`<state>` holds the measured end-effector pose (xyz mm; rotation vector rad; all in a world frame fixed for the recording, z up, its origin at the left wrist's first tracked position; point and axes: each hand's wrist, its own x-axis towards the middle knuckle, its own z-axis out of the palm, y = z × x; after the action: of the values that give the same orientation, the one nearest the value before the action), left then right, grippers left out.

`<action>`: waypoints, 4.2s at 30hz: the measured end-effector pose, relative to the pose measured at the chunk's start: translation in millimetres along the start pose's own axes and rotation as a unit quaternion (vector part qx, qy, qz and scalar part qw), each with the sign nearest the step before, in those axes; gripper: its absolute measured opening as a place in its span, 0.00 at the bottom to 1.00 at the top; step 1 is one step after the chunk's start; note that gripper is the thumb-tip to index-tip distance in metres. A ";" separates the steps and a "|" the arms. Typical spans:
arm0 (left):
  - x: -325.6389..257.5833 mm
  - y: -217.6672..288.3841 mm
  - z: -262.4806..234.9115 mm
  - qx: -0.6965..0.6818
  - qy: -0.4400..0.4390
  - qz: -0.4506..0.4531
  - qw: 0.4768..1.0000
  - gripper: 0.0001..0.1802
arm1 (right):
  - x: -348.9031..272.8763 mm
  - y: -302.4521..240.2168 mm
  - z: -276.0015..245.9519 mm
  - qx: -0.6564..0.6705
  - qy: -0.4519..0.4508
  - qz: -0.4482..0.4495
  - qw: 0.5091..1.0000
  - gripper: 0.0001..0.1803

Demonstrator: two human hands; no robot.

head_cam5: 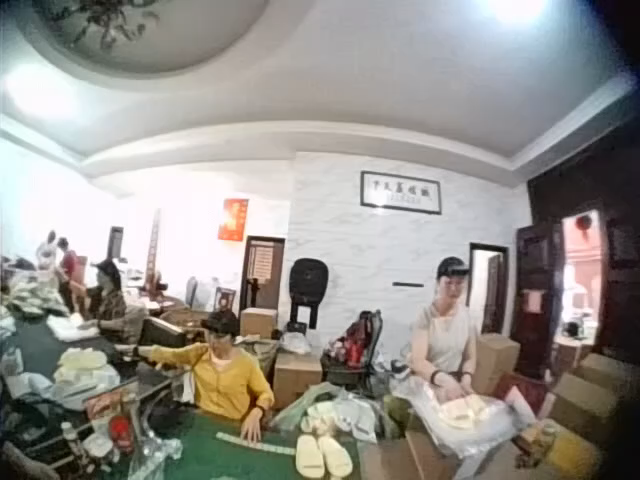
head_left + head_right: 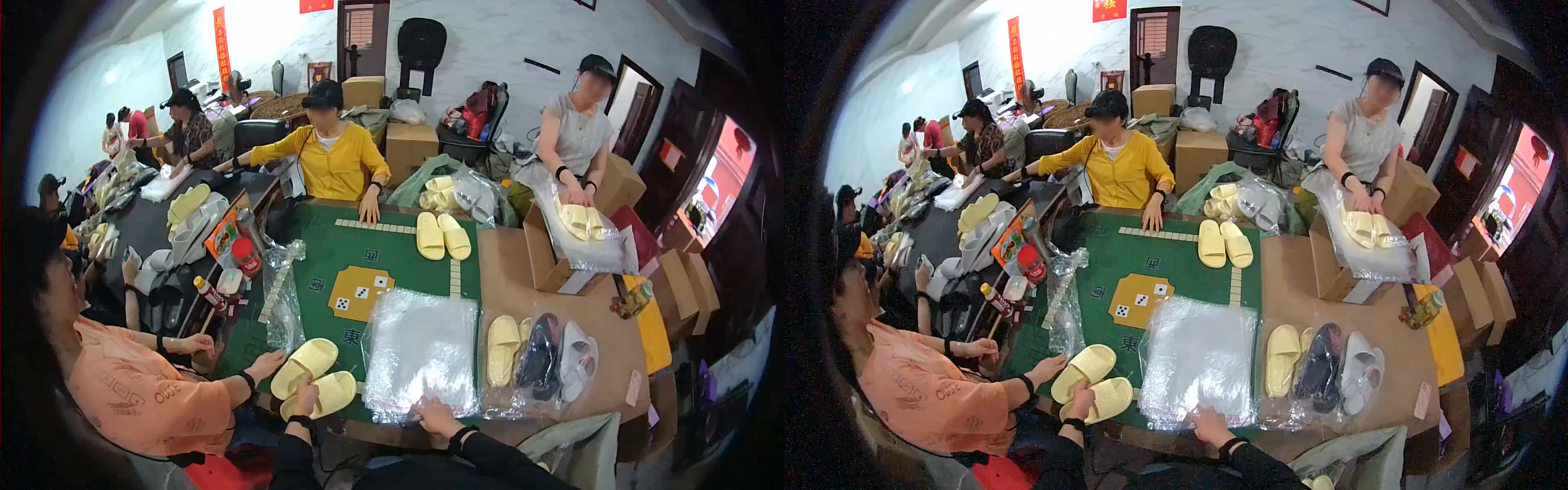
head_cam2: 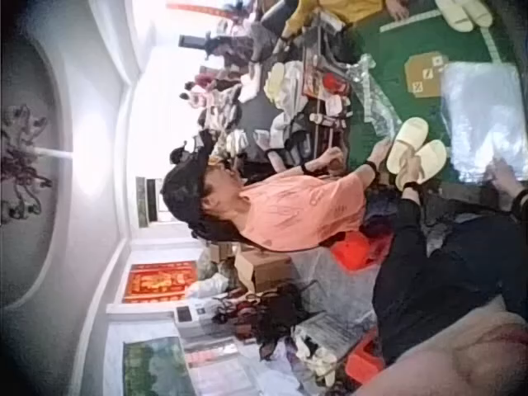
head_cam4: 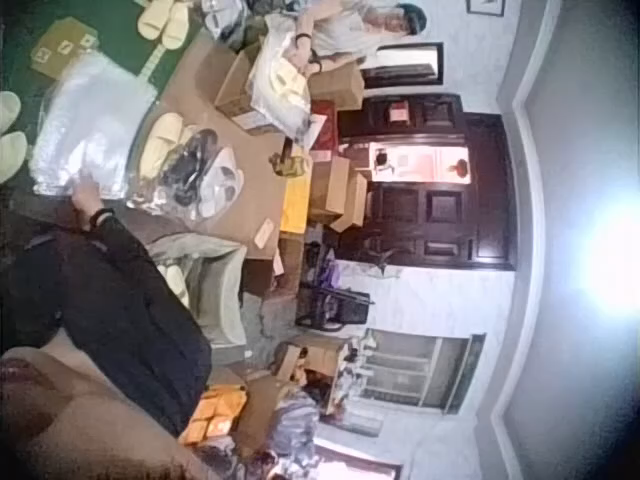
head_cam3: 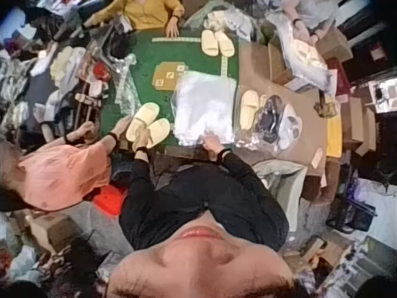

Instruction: Packing slippers into plastic bags and placing them into a larger shipping sack.

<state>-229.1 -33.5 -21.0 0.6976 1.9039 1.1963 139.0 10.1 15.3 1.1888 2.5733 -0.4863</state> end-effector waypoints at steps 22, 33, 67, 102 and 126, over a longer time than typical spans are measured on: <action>-82.8 124.2 94.7 0.102 0.125 0.159 0.974 0.15 | 2.9 17.6 7.6 0.050 -0.018 -0.005 0.999 0.30; -67.7 107.9 232.5 0.126 -0.096 0.242 0.957 0.14 | -27.1 66.1 -10.4 0.095 -0.153 -0.076 0.981 0.25; -132.4 44.5 169.1 0.555 -0.180 0.300 0.755 0.28 | 14.9 77.1 -50.1 0.461 0.194 0.022 0.866 0.14; -105.3 74.1 196.3 0.176 -0.234 0.296 0.909 0.24 | -63.3 75.3 -31.2 0.234 0.202 0.066 0.949 0.07; -153.4 131.0 187.7 0.380 -0.218 0.369 0.820 0.27 | -26.0 28.7 -41.8 0.210 0.233 0.181 0.932 0.09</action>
<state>18.3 -5.6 97.0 2.0898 1.6946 0.5117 173.5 26.8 57.6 2.1041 2.5846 -0.7710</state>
